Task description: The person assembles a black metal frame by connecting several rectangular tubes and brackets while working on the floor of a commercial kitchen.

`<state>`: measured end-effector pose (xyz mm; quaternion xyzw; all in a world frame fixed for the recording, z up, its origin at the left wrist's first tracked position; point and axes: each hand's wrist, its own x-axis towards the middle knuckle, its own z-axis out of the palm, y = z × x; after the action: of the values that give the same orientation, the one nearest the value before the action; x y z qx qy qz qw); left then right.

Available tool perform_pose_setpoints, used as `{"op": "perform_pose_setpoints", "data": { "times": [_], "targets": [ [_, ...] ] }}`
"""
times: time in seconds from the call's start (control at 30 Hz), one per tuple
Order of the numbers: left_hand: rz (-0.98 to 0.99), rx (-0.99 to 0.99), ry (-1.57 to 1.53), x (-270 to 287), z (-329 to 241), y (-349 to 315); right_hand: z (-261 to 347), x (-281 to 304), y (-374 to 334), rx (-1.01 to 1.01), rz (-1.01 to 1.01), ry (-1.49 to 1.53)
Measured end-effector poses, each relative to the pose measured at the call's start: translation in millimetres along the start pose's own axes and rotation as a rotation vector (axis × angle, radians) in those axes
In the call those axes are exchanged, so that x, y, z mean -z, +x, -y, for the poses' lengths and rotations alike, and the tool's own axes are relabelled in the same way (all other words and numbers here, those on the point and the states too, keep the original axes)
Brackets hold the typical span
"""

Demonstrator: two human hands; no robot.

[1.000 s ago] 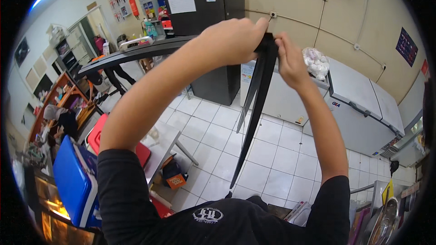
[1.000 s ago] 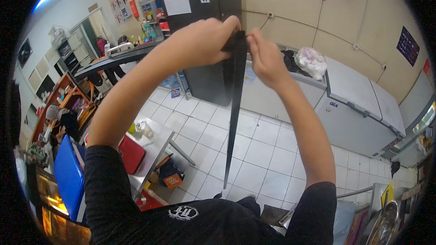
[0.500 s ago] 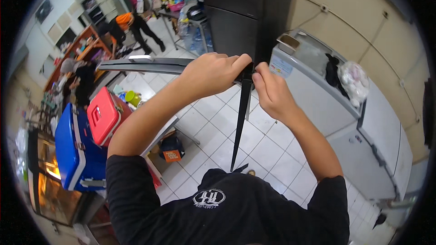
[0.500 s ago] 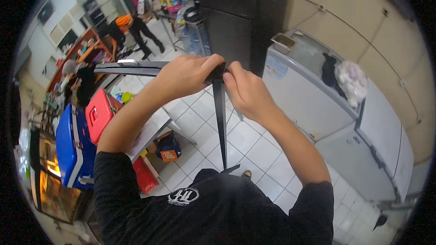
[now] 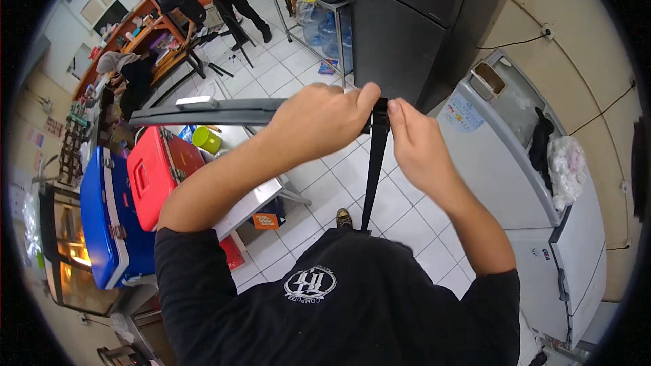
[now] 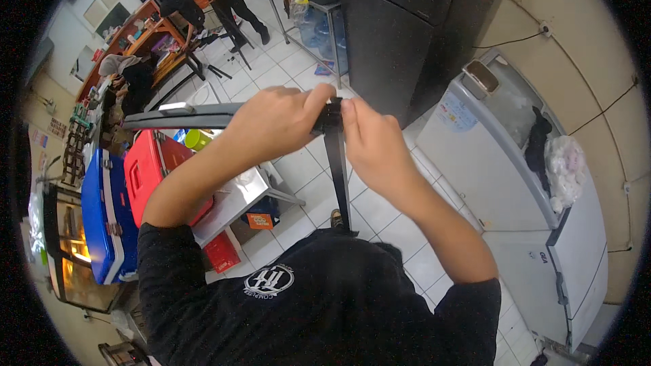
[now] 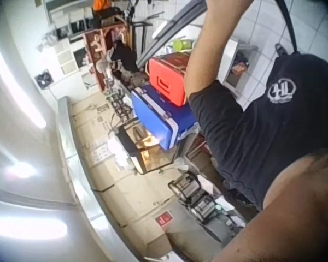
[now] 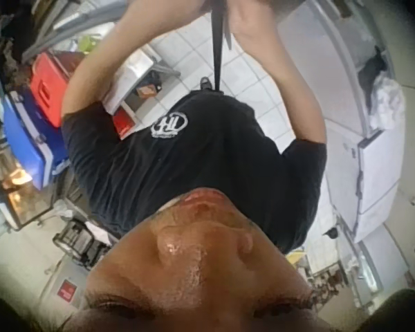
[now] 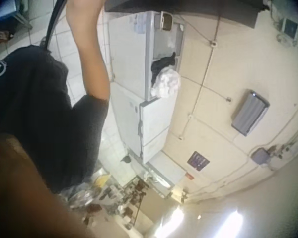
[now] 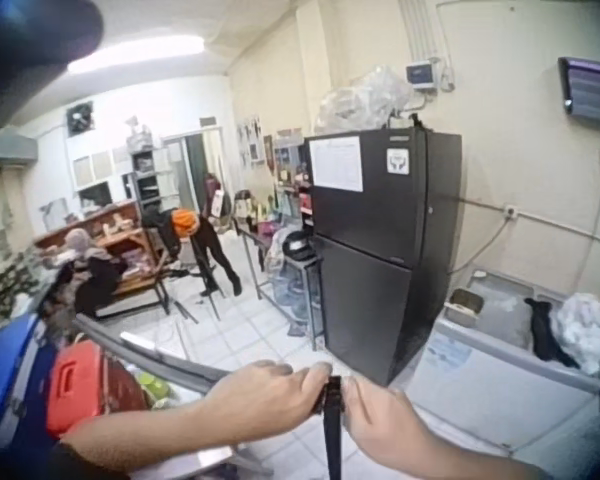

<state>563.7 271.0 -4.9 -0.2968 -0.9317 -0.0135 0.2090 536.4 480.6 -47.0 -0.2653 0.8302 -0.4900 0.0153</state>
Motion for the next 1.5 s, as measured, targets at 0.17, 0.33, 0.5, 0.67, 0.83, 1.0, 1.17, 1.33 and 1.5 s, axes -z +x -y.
{"op": "perform_pose_setpoints", "data": {
  "times": [0.17, 0.33, 0.5, 0.67, 0.83, 1.0, 1.17, 1.33, 1.5],
  "targets": [
    [0.007, -0.06, 0.05, -18.9, 50.3, 11.6, -20.4, -5.5, 50.9, 0.033, 0.088, 0.079],
    [0.029, -0.032, 0.1, -38.8, 101.4, 34.7, -65.9, -27.2, 133.4, 0.714, -0.135, -0.143],
    [0.025, 0.006, 0.254, -66.4, 150.1, 60.7, -90.6, -33.9, 189.1, 0.212, 0.246, 0.359],
    [0.107, 0.124, 0.308, -77.5, 192.4, 84.0, -108.0, -24.8, 286.2, -0.183, 0.71, 0.595],
    [0.085, 0.303, 0.314, -87.7, 229.7, 103.5, -111.8, -36.3, 347.8, 0.42, 0.464, 0.294],
    [0.067, 0.386, 0.349, -88.6, 262.1, 109.3, -111.6, -58.4, 409.1, 0.692, 0.457, 0.322],
    [0.09, 0.45, 0.337, -93.0, 298.1, 103.0, -102.8, -73.4, 446.5, 0.125, 0.804, 0.436],
    [0.067, 0.52, 0.195, -100.3, 348.4, 88.9, -97.4, -98.1, 484.9, 0.414, 0.671, 0.189],
    [0.069, 0.474, 0.08, -93.5, 407.5, 74.6, -98.1, -143.9, 533.5, 0.861, 0.396, 0.085]
  ]
}}
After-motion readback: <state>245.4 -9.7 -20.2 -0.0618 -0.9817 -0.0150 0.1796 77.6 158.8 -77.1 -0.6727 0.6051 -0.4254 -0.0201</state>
